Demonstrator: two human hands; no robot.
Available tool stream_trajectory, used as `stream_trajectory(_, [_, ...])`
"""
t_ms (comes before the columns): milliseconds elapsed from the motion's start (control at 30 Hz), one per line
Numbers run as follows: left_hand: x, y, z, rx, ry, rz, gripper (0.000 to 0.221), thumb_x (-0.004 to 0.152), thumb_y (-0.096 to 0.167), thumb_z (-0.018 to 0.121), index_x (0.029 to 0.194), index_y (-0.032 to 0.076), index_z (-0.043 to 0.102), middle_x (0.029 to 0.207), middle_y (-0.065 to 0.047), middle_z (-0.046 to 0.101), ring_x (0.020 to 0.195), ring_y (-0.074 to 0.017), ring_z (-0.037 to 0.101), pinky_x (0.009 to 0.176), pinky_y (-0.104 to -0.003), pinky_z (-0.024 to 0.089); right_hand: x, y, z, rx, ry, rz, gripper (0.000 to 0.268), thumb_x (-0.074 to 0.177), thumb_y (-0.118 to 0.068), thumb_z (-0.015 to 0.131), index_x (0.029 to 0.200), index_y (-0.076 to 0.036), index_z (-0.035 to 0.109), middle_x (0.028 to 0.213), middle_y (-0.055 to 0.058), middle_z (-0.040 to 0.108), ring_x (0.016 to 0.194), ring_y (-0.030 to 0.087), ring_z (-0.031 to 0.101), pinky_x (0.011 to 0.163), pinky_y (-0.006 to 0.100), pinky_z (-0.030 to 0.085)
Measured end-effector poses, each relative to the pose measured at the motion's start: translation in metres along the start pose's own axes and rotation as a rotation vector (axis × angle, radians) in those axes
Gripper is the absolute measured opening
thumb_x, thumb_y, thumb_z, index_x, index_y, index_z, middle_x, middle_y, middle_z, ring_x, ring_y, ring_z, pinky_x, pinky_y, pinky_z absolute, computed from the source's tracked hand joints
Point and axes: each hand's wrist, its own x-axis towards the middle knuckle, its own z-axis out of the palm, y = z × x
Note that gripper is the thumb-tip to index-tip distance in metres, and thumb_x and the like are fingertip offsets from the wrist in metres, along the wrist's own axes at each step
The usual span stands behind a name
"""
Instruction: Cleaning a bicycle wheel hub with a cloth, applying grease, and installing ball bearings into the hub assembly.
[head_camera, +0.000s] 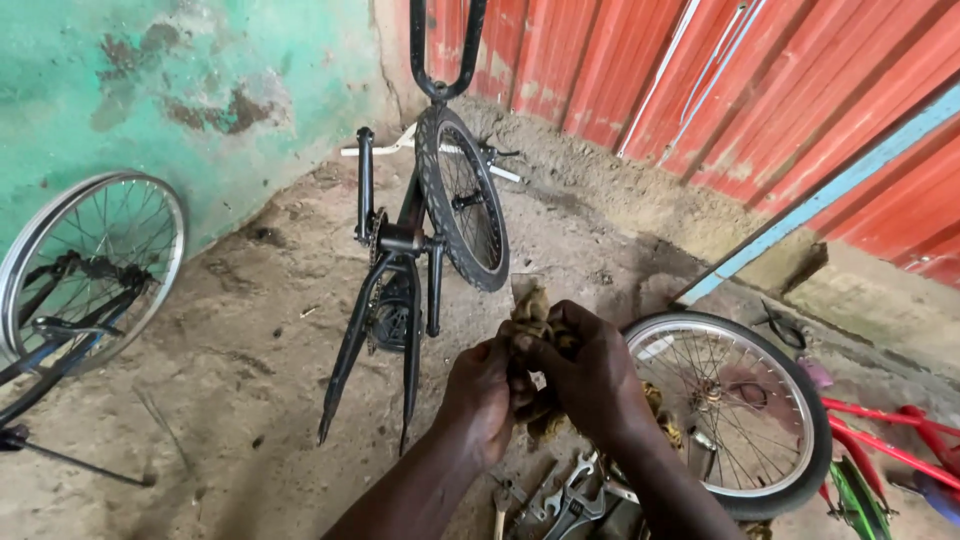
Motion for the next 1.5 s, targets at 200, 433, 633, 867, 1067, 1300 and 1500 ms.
stream_trajectory(200, [-0.009, 0.003, -0.002, -0.135, -0.107, 0.0, 0.031, 0.104, 0.003, 0.046, 0.127, -0.01, 0.064, 0.101, -0.017, 0.067, 0.084, -0.0218, 0.059, 0.076, -0.034, 0.051, 0.007, 0.021, -0.008, -0.228, 0.055, -0.169, 0.016, 0.092, -0.016, 0.072, 0.092, -0.001, 0.066, 0.073, 0.012, 0.076, 0.045, 0.021, 0.068, 0.035, 0.034, 0.056])
stream_trajectory(433, [0.004, -0.008, -0.014, -0.103, -0.111, -0.005, 0.027, 0.099, 0.008, 0.063, 0.12, -0.008, 0.069, 0.098, -0.016, 0.069, 0.086, -0.0241, 0.063, 0.081, -0.037, 0.054, 0.019, 0.029, -0.008, -0.176, -0.02, -0.126, 0.016, 0.093, -0.015, 0.073, 0.097, -0.001, 0.067, 0.078, 0.012, 0.075, 0.051, 0.021, 0.071, 0.041, 0.033, 0.063])
stream_trajectory(633, [0.012, -0.008, -0.017, -0.103, -0.09, -0.034, 0.033, 0.091, 0.016, 0.071, 0.117, -0.004, 0.071, 0.076, -0.008, 0.064, 0.062, -0.0198, 0.06, 0.074, -0.052, 0.065, 0.011, 0.013, -0.003, 0.092, -0.088, -0.014, 0.016, 0.095, -0.011, 0.07, 0.099, 0.005, 0.067, 0.076, 0.02, 0.074, 0.049, 0.028, 0.068, 0.037, 0.037, 0.06])
stream_trajectory(867, [0.024, -0.026, -0.025, -0.099, -0.026, 0.07, 0.024, 0.103, 0.022, 0.066, 0.099, -0.001, 0.064, 0.065, -0.006, 0.055, 0.049, -0.0157, 0.051, 0.046, -0.034, 0.044, 0.02, 0.032, 0.018, -0.018, 0.011, -0.121, 0.012, 0.092, -0.014, 0.073, 0.093, -0.002, 0.071, 0.077, 0.01, 0.077, 0.055, 0.017, 0.065, 0.05, 0.029, 0.055])
stream_trajectory(1067, [0.028, -0.024, -0.02, -0.179, 0.007, 0.093, 0.024, 0.107, 0.019, 0.055, 0.106, -0.003, 0.065, 0.082, -0.01, 0.062, 0.058, -0.014, 0.048, 0.048, -0.032, 0.037, 0.019, 0.028, 0.034, -0.116, 0.104, -0.18, 0.013, 0.089, -0.015, 0.074, 0.086, -0.004, 0.069, 0.071, 0.01, 0.075, 0.049, 0.017, 0.063, 0.043, 0.028, 0.055])
stream_trajectory(1300, [0.015, -0.004, -0.016, -0.054, 0.031, -0.016, 0.023, 0.111, 0.019, 0.048, 0.106, 0.0, 0.062, 0.075, -0.011, 0.053, 0.049, -0.0176, 0.04, 0.04, -0.035, 0.034, 0.03, 0.036, 0.039, -0.348, 0.152, -0.257, 0.022, 0.091, -0.022, 0.075, 0.086, -0.002, 0.069, 0.084, 0.011, 0.072, 0.053, 0.02, 0.067, 0.041, 0.029, 0.062])
stream_trajectory(1500, [0.017, 0.0, -0.018, -0.091, 0.088, -0.007, 0.026, 0.111, 0.021, 0.049, 0.113, 0.0, 0.064, 0.092, -0.014, 0.062, 0.068, -0.0213, 0.052, 0.053, -0.042, 0.044, 0.027, 0.035, 0.037, -0.338, 0.125, -0.223, 0.018, 0.089, -0.017, 0.075, 0.088, 0.0, 0.068, 0.087, 0.011, 0.071, 0.055, 0.02, 0.068, 0.042, 0.029, 0.061])
